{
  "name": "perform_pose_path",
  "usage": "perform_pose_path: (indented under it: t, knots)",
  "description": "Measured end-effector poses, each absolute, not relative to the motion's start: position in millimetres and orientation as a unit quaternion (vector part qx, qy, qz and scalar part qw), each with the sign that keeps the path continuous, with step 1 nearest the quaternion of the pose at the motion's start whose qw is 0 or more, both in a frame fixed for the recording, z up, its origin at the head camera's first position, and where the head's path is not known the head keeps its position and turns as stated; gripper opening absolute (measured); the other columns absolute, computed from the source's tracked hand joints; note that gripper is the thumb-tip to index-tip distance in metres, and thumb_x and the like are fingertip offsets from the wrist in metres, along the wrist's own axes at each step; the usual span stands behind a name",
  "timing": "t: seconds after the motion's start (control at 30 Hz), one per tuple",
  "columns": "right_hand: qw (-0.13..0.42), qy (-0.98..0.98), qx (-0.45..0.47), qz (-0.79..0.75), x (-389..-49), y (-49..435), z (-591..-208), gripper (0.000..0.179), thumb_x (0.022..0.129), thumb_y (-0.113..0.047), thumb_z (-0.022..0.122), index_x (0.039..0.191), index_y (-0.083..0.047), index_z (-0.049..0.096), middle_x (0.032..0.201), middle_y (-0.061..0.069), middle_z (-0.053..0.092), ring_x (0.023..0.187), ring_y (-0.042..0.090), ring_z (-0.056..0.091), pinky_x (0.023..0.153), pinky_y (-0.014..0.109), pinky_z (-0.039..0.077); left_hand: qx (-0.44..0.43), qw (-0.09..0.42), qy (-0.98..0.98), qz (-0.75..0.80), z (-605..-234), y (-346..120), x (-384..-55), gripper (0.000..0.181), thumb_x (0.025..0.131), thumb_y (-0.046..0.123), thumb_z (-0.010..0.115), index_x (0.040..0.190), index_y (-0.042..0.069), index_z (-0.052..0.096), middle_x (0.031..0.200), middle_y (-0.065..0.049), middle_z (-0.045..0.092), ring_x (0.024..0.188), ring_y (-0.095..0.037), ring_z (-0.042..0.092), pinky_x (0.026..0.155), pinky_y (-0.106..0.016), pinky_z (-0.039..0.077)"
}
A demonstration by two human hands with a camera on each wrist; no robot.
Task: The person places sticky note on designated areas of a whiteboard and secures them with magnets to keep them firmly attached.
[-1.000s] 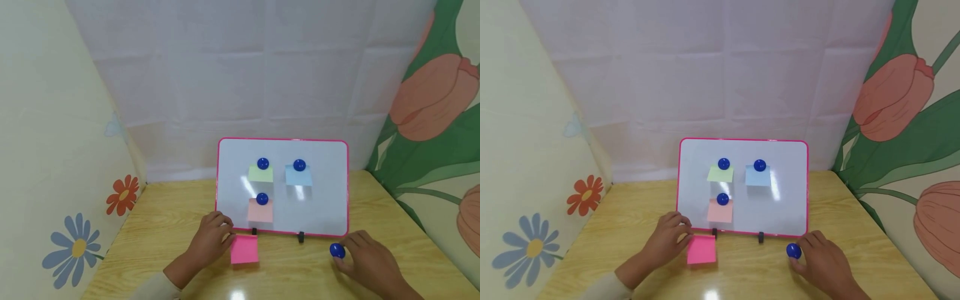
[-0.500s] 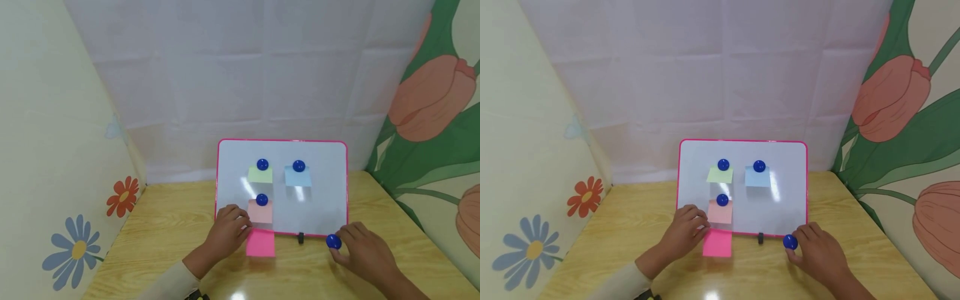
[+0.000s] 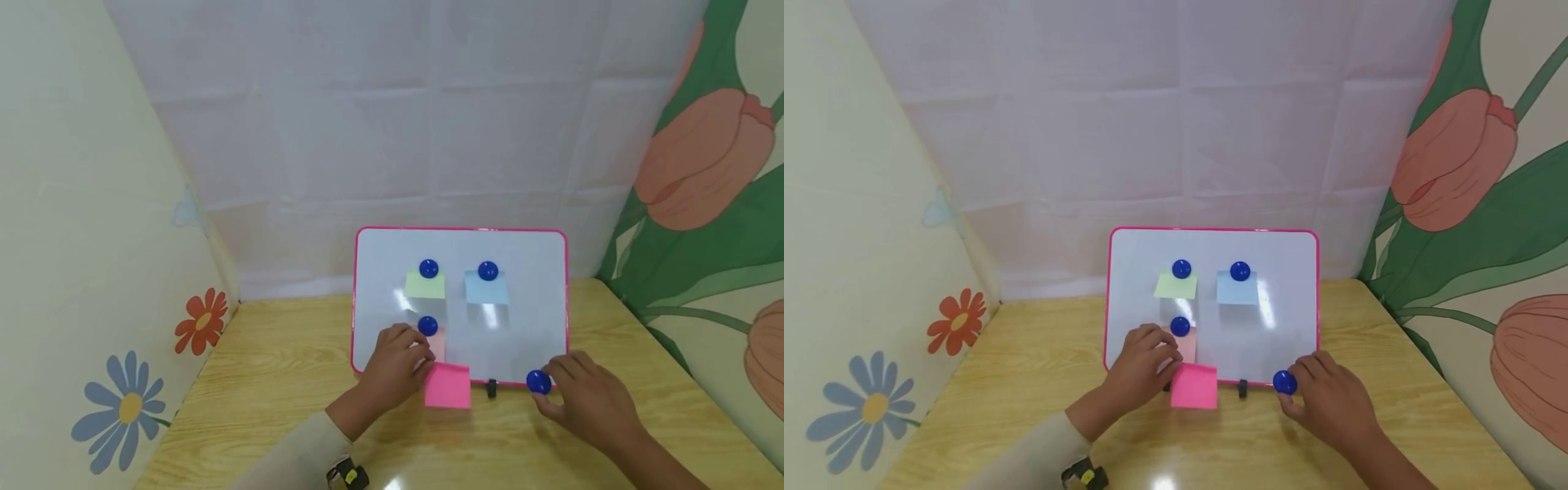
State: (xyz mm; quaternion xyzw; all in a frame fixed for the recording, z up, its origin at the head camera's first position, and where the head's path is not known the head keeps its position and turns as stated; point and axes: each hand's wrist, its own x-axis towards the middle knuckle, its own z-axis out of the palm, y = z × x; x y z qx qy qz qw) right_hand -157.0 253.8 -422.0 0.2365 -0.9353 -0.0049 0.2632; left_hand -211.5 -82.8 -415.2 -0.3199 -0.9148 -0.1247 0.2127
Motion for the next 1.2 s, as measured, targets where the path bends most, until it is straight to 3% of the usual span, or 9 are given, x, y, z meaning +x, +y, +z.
perform_pose_path:
  t: [0.67,0.9,1.2]
  knots:
    - [0.263,-0.934,0.243,-0.009,-167.9,235.0,-413.0,0.047,0.071,-0.047,0.072,0.097,-0.008,0.066,0.098,0.005,0.06,0.093,0.022,0.052,0.071,0.037,0.052,-0.314,0.212,-0.918,-0.113,-419.1,-54.4,-227.6,0.011,0.086,0.04,0.066,0.093,0.032,0.071,0.097,0.015,0.057,0.101,-0.01,0.042,0.089,-0.034,0.033]
    - [0.256,-0.939,0.231,-0.011,-170.9,229.6,-410.9,0.051,0.077,-0.057,0.064,0.098,-0.01,0.066,0.098,0.005,0.059,0.095,0.023,0.051,0.073,0.037,0.051,-0.314,0.22,-0.916,-0.114,-416.0,-46.4,-230.1,0.014,0.085,0.04,0.068,0.093,0.03,0.071,0.093,0.014,0.058,0.099,-0.01,0.042,0.089,-0.034,0.033]
    - [0.261,-0.938,0.23,0.002,-175.2,223.6,-411.0,0.046,0.071,-0.049,0.073,0.096,-0.011,0.065,0.099,0.004,0.059,0.098,0.023,0.05,0.075,0.038,0.05,-0.32,0.24,-0.91,-0.104,-413.7,-36.3,-237.0,0.011,0.087,0.037,0.066,0.092,0.028,0.072,0.092,0.014,0.059,0.095,-0.01,0.042,0.085,-0.034,0.031]
